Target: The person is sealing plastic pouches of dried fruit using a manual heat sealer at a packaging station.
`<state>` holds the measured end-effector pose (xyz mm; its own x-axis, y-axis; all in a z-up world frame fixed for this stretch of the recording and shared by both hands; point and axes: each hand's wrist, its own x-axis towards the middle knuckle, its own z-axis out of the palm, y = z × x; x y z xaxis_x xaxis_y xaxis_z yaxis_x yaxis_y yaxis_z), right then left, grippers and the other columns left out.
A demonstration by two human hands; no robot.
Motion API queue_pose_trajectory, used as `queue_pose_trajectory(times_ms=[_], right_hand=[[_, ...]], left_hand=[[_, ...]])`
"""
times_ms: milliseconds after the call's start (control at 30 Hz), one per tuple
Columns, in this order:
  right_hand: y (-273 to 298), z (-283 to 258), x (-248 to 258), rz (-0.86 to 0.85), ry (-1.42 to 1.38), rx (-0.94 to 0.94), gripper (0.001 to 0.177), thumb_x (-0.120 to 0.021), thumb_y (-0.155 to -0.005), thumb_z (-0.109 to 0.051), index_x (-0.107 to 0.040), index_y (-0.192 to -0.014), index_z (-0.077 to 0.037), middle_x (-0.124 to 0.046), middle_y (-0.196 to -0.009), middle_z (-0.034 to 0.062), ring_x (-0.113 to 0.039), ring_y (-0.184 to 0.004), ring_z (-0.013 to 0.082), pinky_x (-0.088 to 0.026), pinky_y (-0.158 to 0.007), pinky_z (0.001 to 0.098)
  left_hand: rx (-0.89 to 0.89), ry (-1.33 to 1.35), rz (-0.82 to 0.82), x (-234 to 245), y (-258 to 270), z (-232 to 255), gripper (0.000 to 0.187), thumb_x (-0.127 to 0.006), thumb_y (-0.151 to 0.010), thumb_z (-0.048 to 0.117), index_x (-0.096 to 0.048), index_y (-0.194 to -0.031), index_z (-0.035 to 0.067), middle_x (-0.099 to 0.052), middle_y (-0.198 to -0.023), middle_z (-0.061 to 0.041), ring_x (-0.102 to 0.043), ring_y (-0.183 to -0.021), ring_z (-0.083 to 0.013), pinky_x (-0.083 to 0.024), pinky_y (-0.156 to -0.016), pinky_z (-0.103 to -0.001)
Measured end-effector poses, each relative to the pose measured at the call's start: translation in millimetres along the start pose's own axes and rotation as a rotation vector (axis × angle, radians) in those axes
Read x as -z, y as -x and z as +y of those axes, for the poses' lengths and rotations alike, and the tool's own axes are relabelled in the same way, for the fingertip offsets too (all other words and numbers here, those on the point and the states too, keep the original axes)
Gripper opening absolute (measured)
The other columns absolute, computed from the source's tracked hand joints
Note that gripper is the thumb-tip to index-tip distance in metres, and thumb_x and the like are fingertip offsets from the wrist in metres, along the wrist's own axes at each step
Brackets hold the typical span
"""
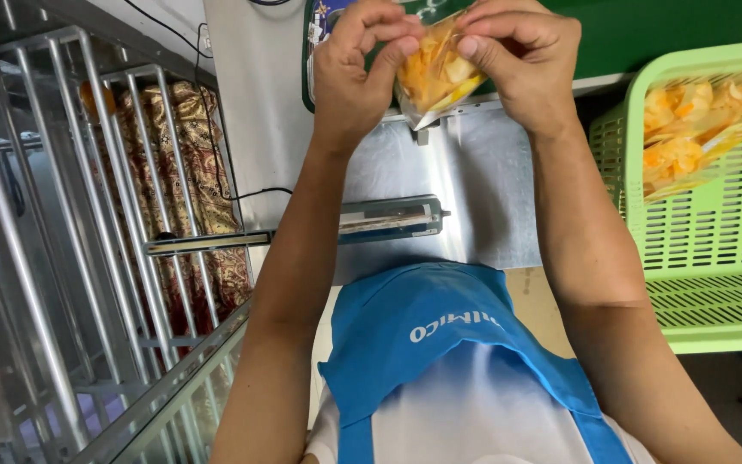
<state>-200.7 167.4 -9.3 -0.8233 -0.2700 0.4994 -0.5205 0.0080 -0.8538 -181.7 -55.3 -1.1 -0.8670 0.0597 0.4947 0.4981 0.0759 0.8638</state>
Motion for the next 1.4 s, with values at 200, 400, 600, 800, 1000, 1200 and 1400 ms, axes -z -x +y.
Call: queue_pose_trajectory(times_ms=[200,400,600,800,1000,1200,1400], right_hand=[[-1,1,-12,0.095,0.061,0.064,0.009,-0.083,-0.100,0.005,-0.075,-0.102,0.008,-0.071,-0.105,0.0210,-0.066,-0.105,0.0305,-0.056,-0.102,0.0407],[0,3,-14,0.112,0.065,0.051,0.009,-0.083,-0.100,0.005,-0.074,-0.102,0.008,-0.069,-0.105,0.0207,-0.065,-0.105,0.0301,-0.055,-0.099,0.0387],[-7,-11,-17,0.164,0.248,0.125,0.009,-0.082,-0.099,0.005,-0.075,-0.094,0.005,-0.073,-0.096,0.0182,-0.067,-0.097,0.0301,-0.054,-0.091,0.0400],[1,-5,-20,0.191,0.230,0.097,0.011,-0.077,-0.102,0.002,-0.070,-0.094,0.005,-0.069,-0.099,0.0192,-0.063,-0.099,0.0290,-0.052,-0.090,0.0393],[5,-4,-19,0.256,0.120,0.053,0.014,-0.068,-0.105,0.002,-0.059,-0.095,0.001,-0.062,-0.103,0.0181,-0.063,-0.100,0.0279,-0.053,-0.092,0.0384],[6,-9,-1,0.123,0.093,0.002,0.010,-0.073,-0.107,0.004,-0.064,-0.103,0.003,-0.066,-0.113,0.0224,-0.066,-0.109,0.0295,-0.054,-0.100,0.0385],[5,-10,1,0.080,-0.043,-0.045,0.030,-0.080,-0.102,0.010,-0.053,-0.113,0.004,-0.067,-0.100,0.0200,-0.067,-0.098,0.0285,-0.055,-0.093,0.0365]], left_hand=[[-0.008,-0.020,0.062,-17,-1,-1,0.023,-0.072,-0.099,0.013,-0.056,-0.115,0.008,-0.070,-0.094,-0.006,-0.069,-0.094,-0.0166,-0.054,-0.094,-0.029],[0.039,0.001,0.011,-16,-2,-4,0.027,-0.071,-0.098,0.010,-0.055,-0.119,0.010,-0.071,-0.107,-0.003,-0.065,-0.115,-0.0182,-0.048,-0.109,-0.033],[0.041,0.017,0.118,-22,-7,2,0.025,-0.075,-0.095,0.009,-0.057,-0.112,0.007,-0.076,-0.097,-0.005,-0.073,-0.098,-0.0172,-0.056,-0.097,-0.029],[0.066,-0.037,0.188,-34,-5,8,0.028,-0.075,-0.093,0.013,-0.049,-0.104,0.011,-0.072,-0.088,-0.001,-0.069,-0.086,-0.0108,-0.054,-0.087,-0.027],[0.000,0.022,0.075,-30,-6,3,0.014,-0.066,-0.099,0.013,-0.053,-0.095,0.007,-0.068,-0.102,-0.010,-0.066,-0.100,-0.0198,-0.054,-0.092,-0.032],[-0.128,-0.026,0.001,-31,1,-9,0.013,-0.080,-0.092,0.012,-0.073,-0.095,0.001,-0.070,-0.109,-0.010,-0.066,-0.111,-0.0274,-0.050,-0.108,-0.044],[-0.129,-0.057,0.066,-31,-3,6,0.003,-0.071,-0.093,0.003,-0.070,-0.091,0.003,-0.071,-0.095,-0.011,-0.069,-0.097,-0.0247,-0.050,-0.107,-0.044]])
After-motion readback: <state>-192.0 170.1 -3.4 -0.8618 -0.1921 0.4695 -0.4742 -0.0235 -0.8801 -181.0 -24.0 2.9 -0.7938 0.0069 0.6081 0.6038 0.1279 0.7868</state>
